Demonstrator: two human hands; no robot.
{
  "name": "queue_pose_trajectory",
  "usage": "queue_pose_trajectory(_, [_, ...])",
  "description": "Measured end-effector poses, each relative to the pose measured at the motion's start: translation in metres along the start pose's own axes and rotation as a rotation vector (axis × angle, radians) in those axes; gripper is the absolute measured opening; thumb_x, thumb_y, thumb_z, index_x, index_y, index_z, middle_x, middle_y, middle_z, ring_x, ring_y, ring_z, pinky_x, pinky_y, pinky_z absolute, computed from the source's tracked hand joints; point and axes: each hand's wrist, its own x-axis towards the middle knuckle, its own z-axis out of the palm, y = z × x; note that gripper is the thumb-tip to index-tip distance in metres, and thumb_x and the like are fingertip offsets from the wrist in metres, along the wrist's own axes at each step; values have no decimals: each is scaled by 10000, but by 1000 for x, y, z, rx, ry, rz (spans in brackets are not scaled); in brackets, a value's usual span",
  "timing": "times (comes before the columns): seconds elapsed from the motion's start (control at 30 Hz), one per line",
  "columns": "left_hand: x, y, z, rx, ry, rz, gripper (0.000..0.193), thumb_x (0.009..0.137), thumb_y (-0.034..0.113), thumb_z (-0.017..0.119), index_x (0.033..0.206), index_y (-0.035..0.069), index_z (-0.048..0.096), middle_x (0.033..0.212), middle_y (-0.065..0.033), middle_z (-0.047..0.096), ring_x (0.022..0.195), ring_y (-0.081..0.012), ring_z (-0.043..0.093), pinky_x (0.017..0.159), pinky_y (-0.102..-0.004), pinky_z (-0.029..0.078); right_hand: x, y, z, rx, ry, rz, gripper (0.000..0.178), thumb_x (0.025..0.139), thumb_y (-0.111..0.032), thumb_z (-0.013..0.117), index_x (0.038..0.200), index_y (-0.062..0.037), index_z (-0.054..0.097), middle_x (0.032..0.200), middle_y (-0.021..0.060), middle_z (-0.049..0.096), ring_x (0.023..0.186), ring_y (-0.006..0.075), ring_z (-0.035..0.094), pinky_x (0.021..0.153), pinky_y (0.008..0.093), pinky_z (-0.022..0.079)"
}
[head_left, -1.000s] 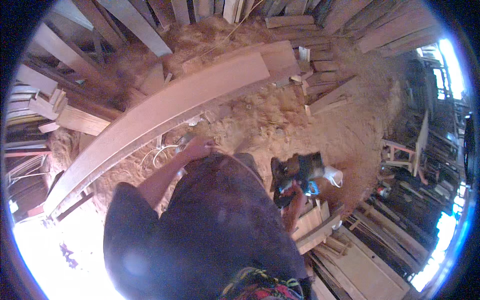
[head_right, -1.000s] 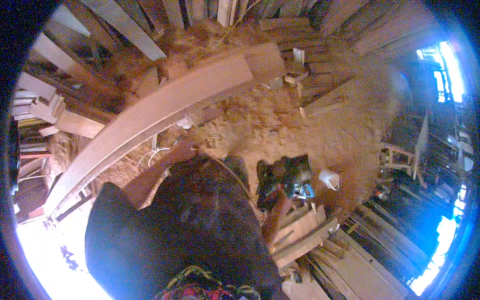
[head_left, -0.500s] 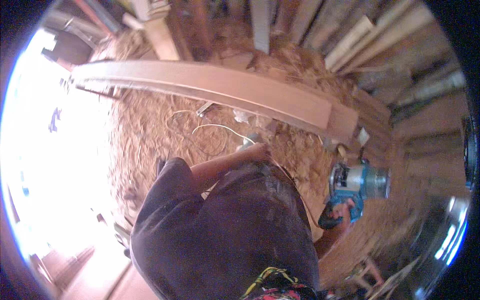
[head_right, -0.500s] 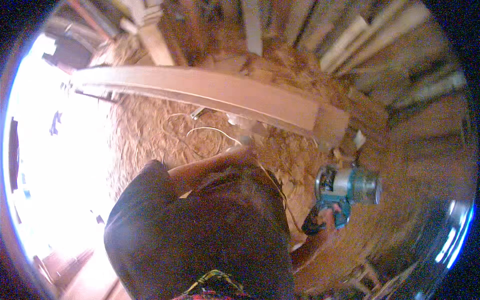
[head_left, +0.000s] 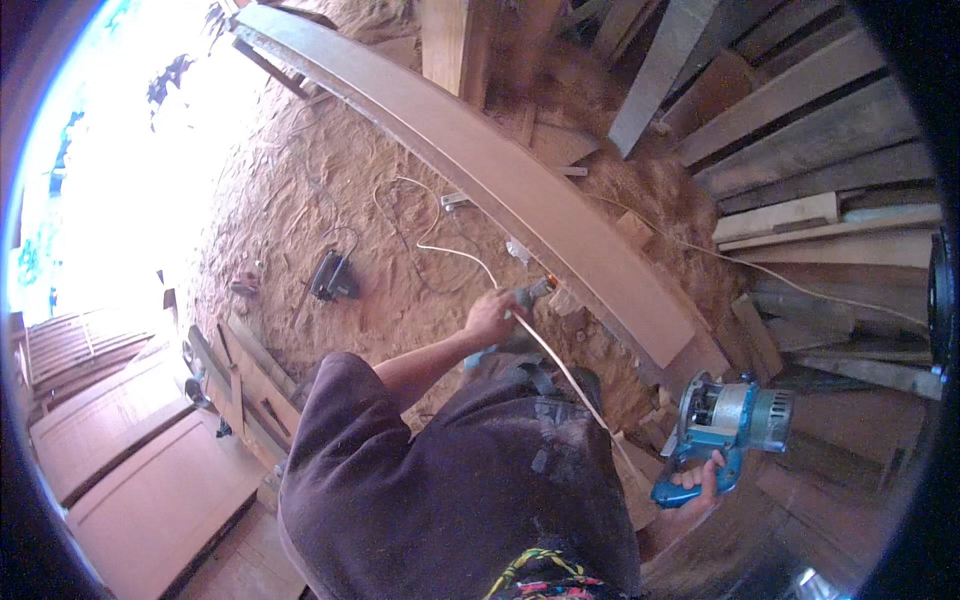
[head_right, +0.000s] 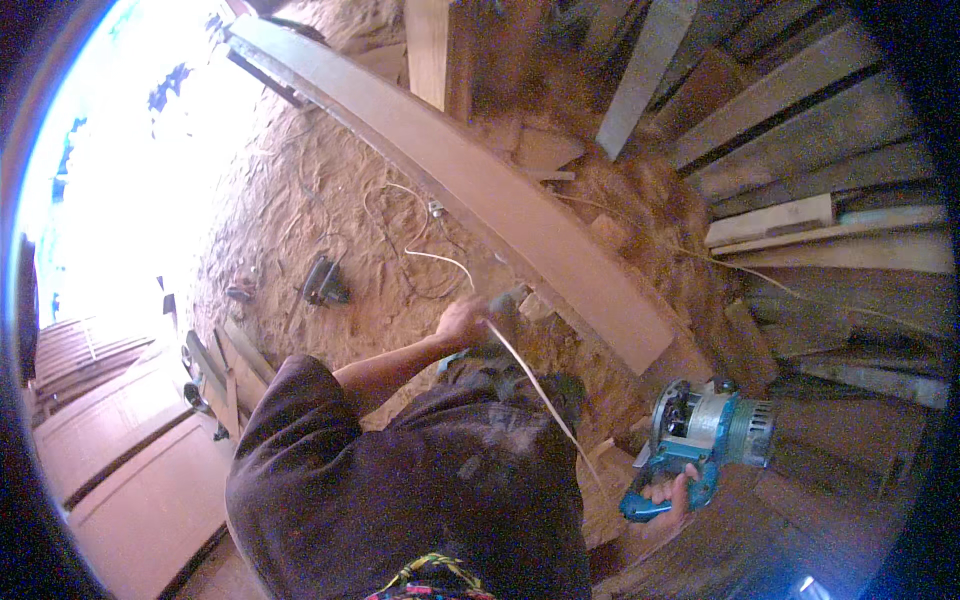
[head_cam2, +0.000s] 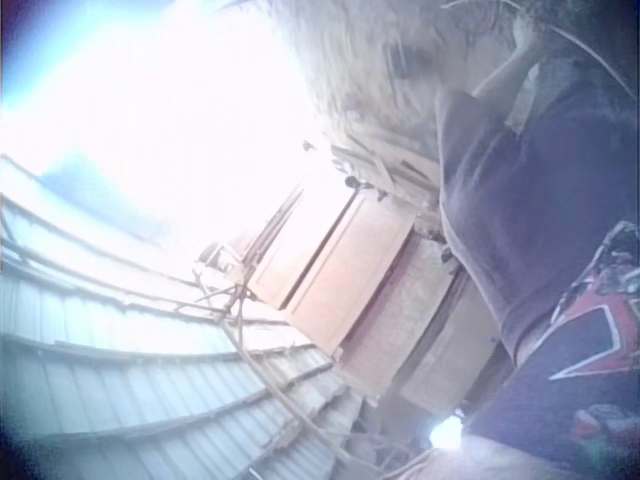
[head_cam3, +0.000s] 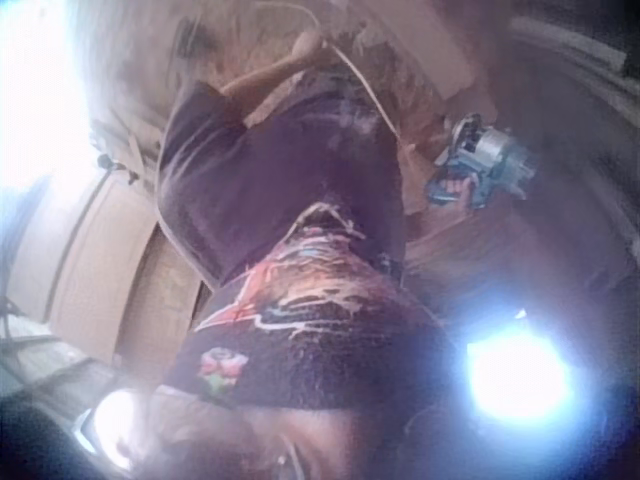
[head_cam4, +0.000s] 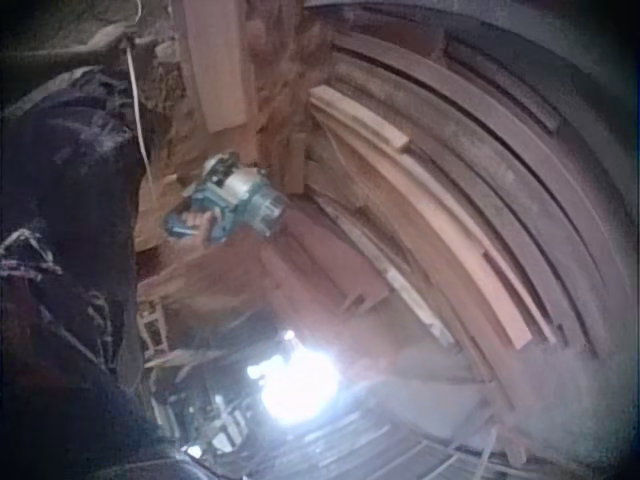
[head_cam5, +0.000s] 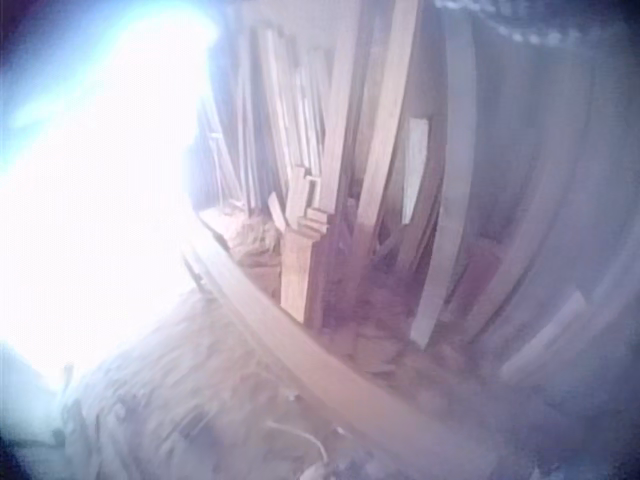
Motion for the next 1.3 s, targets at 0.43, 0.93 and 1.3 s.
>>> queue_pose_trajectory(0.43, [-58,124,60,-923,585,-677,753,982,728,509,943,0,700,847,-118,715,775,-225,710,662,-358,557,52,-110,-84,-536,-292,98,304,922,-50,657,1221,-32,602,662,11,501,503,110,469,503,315,444])
queue_pose_trajectory(0.93, [-76,341,137,-1026,951,-455,477,1096,453,502,1267,10,551,1015,-77,649,816,-162,673,677,-299,537,157,-123,-142,-685,-757,96,260,915,-102,729,1156,-65,640,830,31,645,545,103,537,497,294,451])
queue_pose_trajectory(1.3, [2,282,151,-125,879,-313,792,1030,429,604,1563,-59,278,1570,-293,346,1471,-413,337,1219,-472,277,145,-101,-155,-920,-685,-157,196,881,-86,757,1068,-45,714,752,-4,644,569,75,552,529,277,434])
